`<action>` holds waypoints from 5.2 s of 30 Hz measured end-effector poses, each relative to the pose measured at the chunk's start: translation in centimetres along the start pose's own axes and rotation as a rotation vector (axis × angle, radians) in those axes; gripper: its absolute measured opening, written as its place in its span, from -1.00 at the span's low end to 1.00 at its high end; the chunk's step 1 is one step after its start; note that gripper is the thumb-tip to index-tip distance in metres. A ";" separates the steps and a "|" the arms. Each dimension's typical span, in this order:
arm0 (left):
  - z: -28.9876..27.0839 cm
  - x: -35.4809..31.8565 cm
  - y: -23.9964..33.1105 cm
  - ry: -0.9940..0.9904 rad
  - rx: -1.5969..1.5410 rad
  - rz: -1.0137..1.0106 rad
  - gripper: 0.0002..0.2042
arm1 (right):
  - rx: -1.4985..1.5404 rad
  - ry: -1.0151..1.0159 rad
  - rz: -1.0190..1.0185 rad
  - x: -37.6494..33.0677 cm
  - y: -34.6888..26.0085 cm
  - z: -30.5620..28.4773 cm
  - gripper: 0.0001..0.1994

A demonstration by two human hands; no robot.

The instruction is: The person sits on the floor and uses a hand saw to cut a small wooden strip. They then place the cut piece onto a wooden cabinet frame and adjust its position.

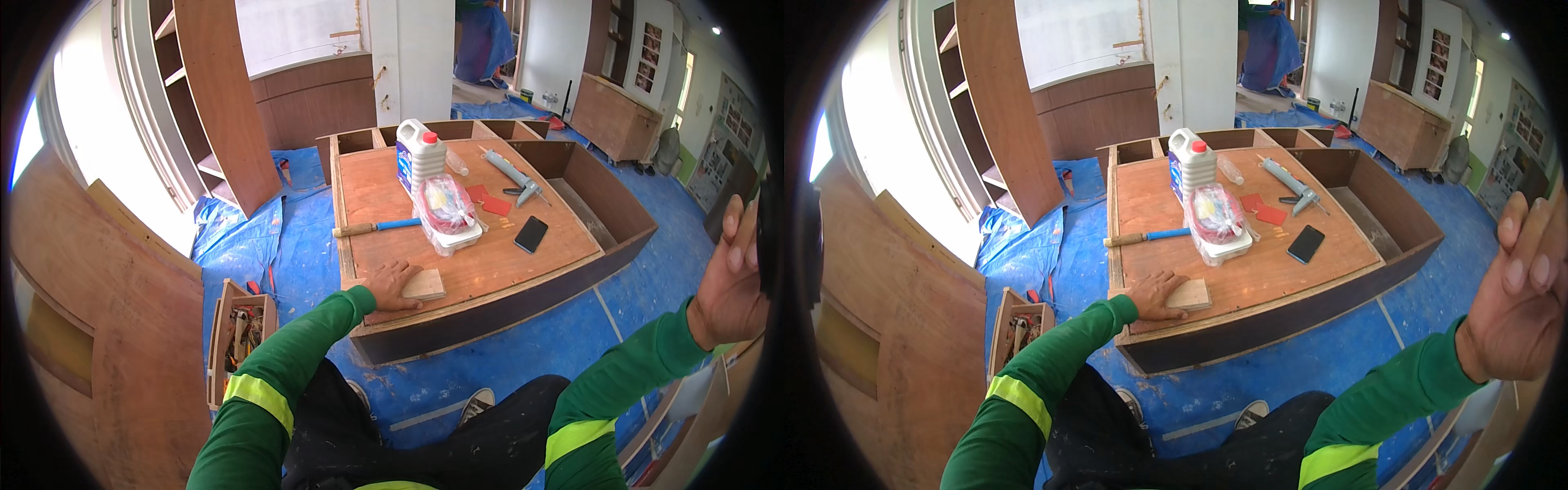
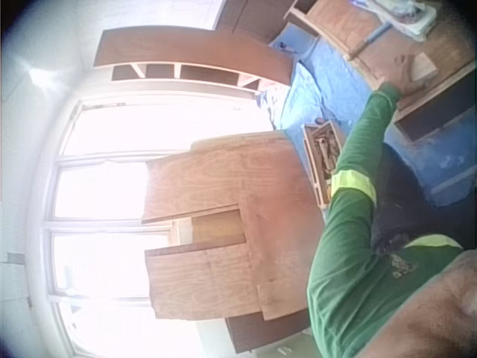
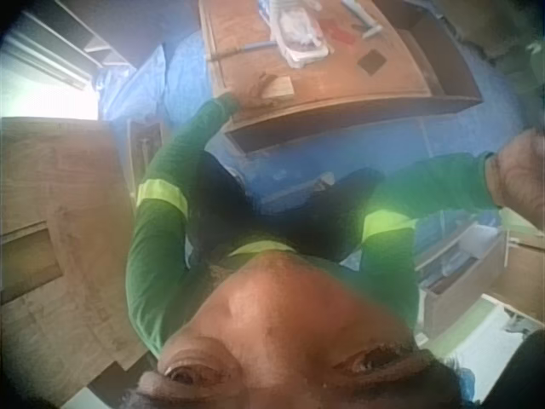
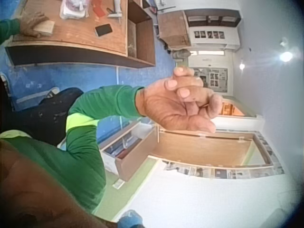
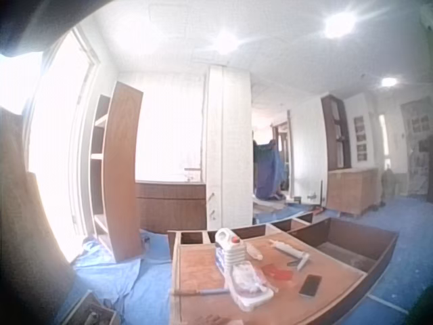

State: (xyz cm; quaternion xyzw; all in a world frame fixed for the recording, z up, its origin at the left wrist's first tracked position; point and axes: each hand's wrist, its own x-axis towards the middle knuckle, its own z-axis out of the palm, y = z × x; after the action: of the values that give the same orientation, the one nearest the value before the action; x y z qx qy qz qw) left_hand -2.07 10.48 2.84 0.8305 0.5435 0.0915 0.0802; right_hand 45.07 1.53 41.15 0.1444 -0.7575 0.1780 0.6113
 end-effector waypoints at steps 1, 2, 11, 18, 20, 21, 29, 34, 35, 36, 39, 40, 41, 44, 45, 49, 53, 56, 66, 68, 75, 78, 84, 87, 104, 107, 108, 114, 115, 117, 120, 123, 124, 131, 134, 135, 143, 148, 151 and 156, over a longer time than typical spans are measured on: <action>0.0 0.1 -0.2 0.000 0.014 0.000 -0.04 | 0.004 0.009 -0.003 0.0 0.0 0.1 -0.32; 0.0 0.1 -0.3 0.000 0.027 0.000 -0.04 | 0.007 0.025 -0.004 0.0 0.1 0.3 -0.32; 0.8 -0.1 -0.4 0.060 -0.011 0.019 -0.06 | 0.038 -0.082 -0.043 0.2 1.4 -1.2 -0.31; 0.6 0.0 -0.1 0.061 -0.004 0.015 -0.06 | 0.060 -0.104 -0.054 0.2 1.4 -1.6 -0.30; 0.4 0.0 0.1 0.047 -0.002 0.005 -0.06 | 0.059 -0.113 -0.046 0.2 1.2 -1.8 -0.30; 0.4 0.0 0.1 0.042 -0.002 0.006 -0.06 | 0.054 -0.120 -0.044 0.3 1.1 -2.0 -0.30; 1.1 0.1 -0.6 0.050 -0.031 0.028 -0.03 | 0.016 -0.069 -0.073 0.2 1.1 -1.4 -0.28; 0.5 0.1 -0.2 0.039 -0.017 0.023 -0.04 | -0.012 -0.034 -0.099 0.0 1.4 -1.2 -0.27; 0.4 0.1 -0.2 0.035 -0.023 0.024 -0.04 | -0.012 -0.036 -0.105 0.0 1.5 -1.2 -0.27; 0.3 0.0 -0.2 0.024 -0.020 0.016 -0.03 | -0.015 -0.039 -0.107 0.0 1.5 -1.2 -0.27; 0.0 0.0 0.1 0.006 -0.016 0.000 -0.01 | -0.018 -0.045 -0.101 0.1 1.4 -1.2 -0.27; 0.0 -0.1 0.2 0.009 -0.016 0.000 -0.01 | -0.015 -0.039 -0.100 0.1 1.4 -1.1 -0.27; 0.0 -0.2 0.3 0.013 -0.016 0.000 -0.02 | -0.013 -0.032 -0.101 0.2 1.3 -0.8 -0.27; -0.5 -0.2 0.7 -0.008 -0.014 -0.009 -0.02 | -0.002 -0.003 -0.106 0.2 1.3 0.1 -0.28; -0.7 -0.2 0.8 -0.015 -0.014 -0.012 -0.02 | 0.000 -0.004 -0.103 0.2 1.3 0.1 -0.28; -0.6 -0.2 0.8 -0.011 -0.012 -0.021 -0.02 | -0.016 -0.102 -0.113 0.3 1.6 -1.6 -0.28; 0.3 -0.1 0.1 0.008 0.004 -0.010 -0.02 | -0.001 -0.103 -0.097 0.2 1.8 -1.6 -0.29; 0.6 0.0 -0.1 0.023 -0.004 -0.002 -0.02 | 0.010 -0.163 -0.088 0.4 1.8 -2.1 -0.29; 0.3 -0.1 -0.1 0.011 -0.011 -0.005 -0.02 | 0.012 -0.088 -0.077 0.2 1.6 -1.4 -0.27; -0.1 0.0 0.3 0.001 -0.005 -0.014 -0.02 | 0.033 -0.095 -0.075 0.2 1.7 -1.6 -0.26; 0.1 -0.1 0.1 0.007 -0.009 -0.008 -0.02 | 0.058 -0.130 -0.074 0.4 1.9 -1.9 -0.24; 0.7 -0.1 -0.1 0.027 -0.014 -0.012 -0.03 | 0.052 -0.120 -0.066 0.4 1.9 -1.6 -0.24; 0.2 0.1 0.1 0.016 -0.019 0.000 -0.02 | 0.035 -0.108 -0.065 0.4 1.9 -1.6 -0.24; 0.5 0.0 -0.2 0.024 -0.006 -0.003 -0.02 | 0.047 -0.102 -0.059 0.4 2.0 -1.5 -0.24; 0.6 0.2 -0.2 0.027 0.019 0.000 -0.01 | 0.062 -0.139 -0.051 0.8 1.7 -1.8 -0.25; 0.4 0.1 0.0 0.022 0.027 -0.013 -0.01 | 0.071 -0.159 -0.050 0.8 1.6 -1.9 -0.25; 0.3 0.1 0.1 0.020 0.022 -0.012 -0.01 | 0.065 -0.164 -0.047 0.8 1.5 -1.9 -0.25; 0.1 0.1 0.0 -0.004 0.012 -0.015 -0.03 | 0.140 -0.276 -0.049 1.3 1.1 -1.0 -0.25; 0.1 0.1 0.2 0.004 0.010 -0.013 -0.03 | 0.151 -0.287 -0.049 1.4 1.0 -1.0 -0.25; 0.0 0.0 0.3 0.017 0.002 -0.008 -0.04 | 0.173 -0.294 -0.052 1.3 1.2 -1.2 -0.24; 0.2 -0.1 0.0 0.026 -0.016 -0.001 -0.04 | -0.035 -0.002 0.066 -0.9 0.5 1.9 -0.53; -0.1 0.7 0.5 0.012 -0.022 0.009 -0.04 | -0.145 0.124 0.200 -1.7 2.0 2.5 -0.53; -0.3 -0.2 0.3 0.000 -0.018 -0.022 -0.04 | -0.133 0.129 0.267 -2.2 4.3 2.5 -0.51; 0.8 -0.1 -0.4 0.048 -0.009 -0.019 -0.07 | -0.291 0.064 0.887 -9.6 19.8 4.5 -0.74; 1.2 0.5 -0.5 0.120 -0.083 0.048 -0.09 | -0.638 -0.072 0.844 -20.1 26.0 6.9 -0.55; 0.9 0.3 -0.3 0.109 -0.074 0.034 -0.10 | -0.634 -0.182 0.920 -23.3 26.8 7.7 -0.48; 1.5 -0.7 -1.0 0.144 -0.030 0.028 -0.12 | -0.570 -0.733 1.200 -30.4 26.0 11.8 -0.42; 1.1 -0.8 0.0 0.130 -0.049 0.022 -0.12 | -0.459 -0.590 1.222 -34.4 26.9 11.3 -0.55; 1.1 -0.5 0.1 0.163 -0.045 0.027 -0.13 | -0.386 -0.411 1.337 -37.4 28.7 10.3 -0.61; 1.1 -0.8 0.0 0.166 -0.056 0.010 -0.14 | -0.385 -0.235 1.452 -38.8 29.9 11.1 -0.68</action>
State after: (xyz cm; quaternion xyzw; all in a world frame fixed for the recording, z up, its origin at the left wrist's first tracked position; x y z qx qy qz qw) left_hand -2.13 9.72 1.74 0.8203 0.5412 0.1757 0.0576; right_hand 30.49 23.41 -1.68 -0.4816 -0.7400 0.3839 0.2704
